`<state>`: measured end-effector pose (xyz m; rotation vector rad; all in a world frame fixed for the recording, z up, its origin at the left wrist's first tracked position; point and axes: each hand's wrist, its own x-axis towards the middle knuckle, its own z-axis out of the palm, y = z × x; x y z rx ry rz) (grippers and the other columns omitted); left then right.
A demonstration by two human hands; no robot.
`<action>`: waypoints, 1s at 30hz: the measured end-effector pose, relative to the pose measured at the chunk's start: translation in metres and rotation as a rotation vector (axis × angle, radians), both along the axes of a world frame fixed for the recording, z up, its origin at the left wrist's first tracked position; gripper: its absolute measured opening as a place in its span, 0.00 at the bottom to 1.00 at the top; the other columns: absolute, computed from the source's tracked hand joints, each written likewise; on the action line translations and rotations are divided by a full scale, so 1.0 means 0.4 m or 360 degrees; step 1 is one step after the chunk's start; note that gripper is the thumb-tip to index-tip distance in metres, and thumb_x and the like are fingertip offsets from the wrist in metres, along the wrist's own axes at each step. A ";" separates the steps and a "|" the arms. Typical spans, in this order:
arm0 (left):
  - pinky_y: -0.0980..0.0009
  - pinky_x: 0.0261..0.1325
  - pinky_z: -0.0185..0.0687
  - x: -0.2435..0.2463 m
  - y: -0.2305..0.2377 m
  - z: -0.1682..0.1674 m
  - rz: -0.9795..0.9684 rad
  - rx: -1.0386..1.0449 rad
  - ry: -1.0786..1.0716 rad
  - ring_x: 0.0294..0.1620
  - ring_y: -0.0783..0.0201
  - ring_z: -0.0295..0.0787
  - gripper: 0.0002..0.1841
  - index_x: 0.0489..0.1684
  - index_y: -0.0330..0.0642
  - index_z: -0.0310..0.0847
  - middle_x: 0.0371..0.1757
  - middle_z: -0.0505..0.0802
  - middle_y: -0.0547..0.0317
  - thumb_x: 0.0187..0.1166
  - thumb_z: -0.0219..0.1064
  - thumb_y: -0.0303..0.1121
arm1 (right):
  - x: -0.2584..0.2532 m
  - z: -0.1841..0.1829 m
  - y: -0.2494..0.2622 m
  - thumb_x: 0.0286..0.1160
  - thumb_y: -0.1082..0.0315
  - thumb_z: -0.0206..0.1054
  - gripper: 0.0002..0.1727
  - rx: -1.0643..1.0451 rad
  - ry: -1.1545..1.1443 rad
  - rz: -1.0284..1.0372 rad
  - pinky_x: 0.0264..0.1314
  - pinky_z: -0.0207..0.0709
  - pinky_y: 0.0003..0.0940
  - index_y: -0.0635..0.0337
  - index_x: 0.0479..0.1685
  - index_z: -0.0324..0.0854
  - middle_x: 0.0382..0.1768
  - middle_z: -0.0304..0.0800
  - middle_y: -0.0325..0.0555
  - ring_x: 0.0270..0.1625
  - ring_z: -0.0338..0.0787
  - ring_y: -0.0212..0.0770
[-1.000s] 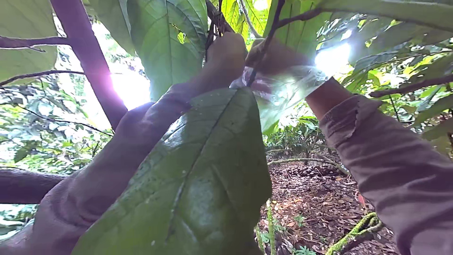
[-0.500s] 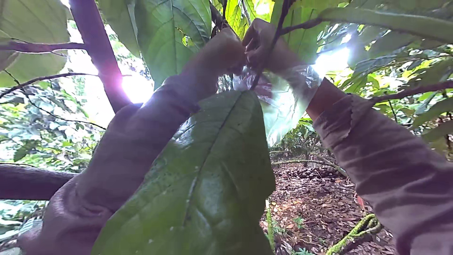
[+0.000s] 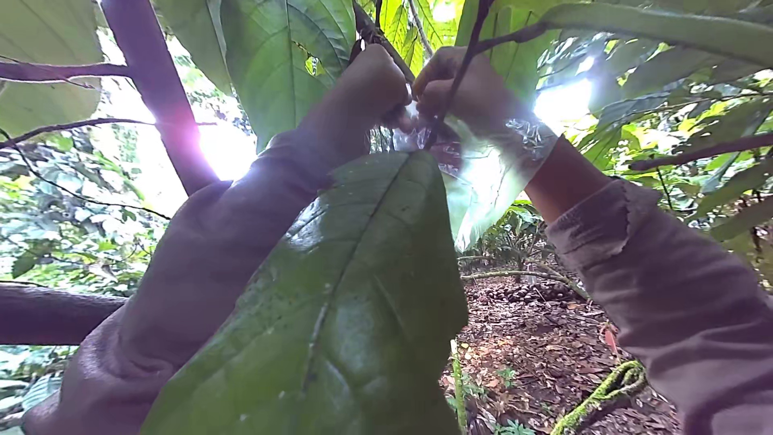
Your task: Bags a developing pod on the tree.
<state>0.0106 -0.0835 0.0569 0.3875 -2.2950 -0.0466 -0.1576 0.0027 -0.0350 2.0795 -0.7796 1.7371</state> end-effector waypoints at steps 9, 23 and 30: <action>0.69 0.12 0.81 0.023 0.052 -0.035 0.0103 0.0158 0.0093 0.14 0.69 0.84 0.06 0.31 0.43 0.81 0.21 0.87 0.62 0.78 0.63 0.32 | 0.019 0.006 0.030 0.69 0.63 0.80 0.13 0.0092 0.0382 -0.0470 0.39 0.80 0.24 0.63 0.42 0.86 0.31 0.87 0.39 0.30 0.84 0.25; 0.74 0.18 0.79 -0.003 0.213 -0.132 0.0421 0.0491 0.0491 0.16 0.69 0.82 0.07 0.43 0.44 0.77 0.27 0.87 0.61 0.88 0.55 0.34 | 0.008 0.001 0.017 0.77 0.74 0.70 0.15 -0.0036 0.0494 -0.0416 0.56 0.81 0.29 0.70 0.59 0.79 0.50 0.88 0.52 0.48 0.88 0.34; 0.71 0.19 0.82 0.013 0.228 -0.151 0.0373 0.0488 0.0490 0.20 0.67 0.86 0.08 0.44 0.45 0.79 0.28 0.88 0.61 0.87 0.55 0.35 | 0.027 0.006 -0.014 0.71 0.72 0.70 0.07 -0.0311 0.0547 -0.0733 0.62 0.79 0.51 0.65 0.44 0.87 0.50 0.90 0.53 0.55 0.89 0.49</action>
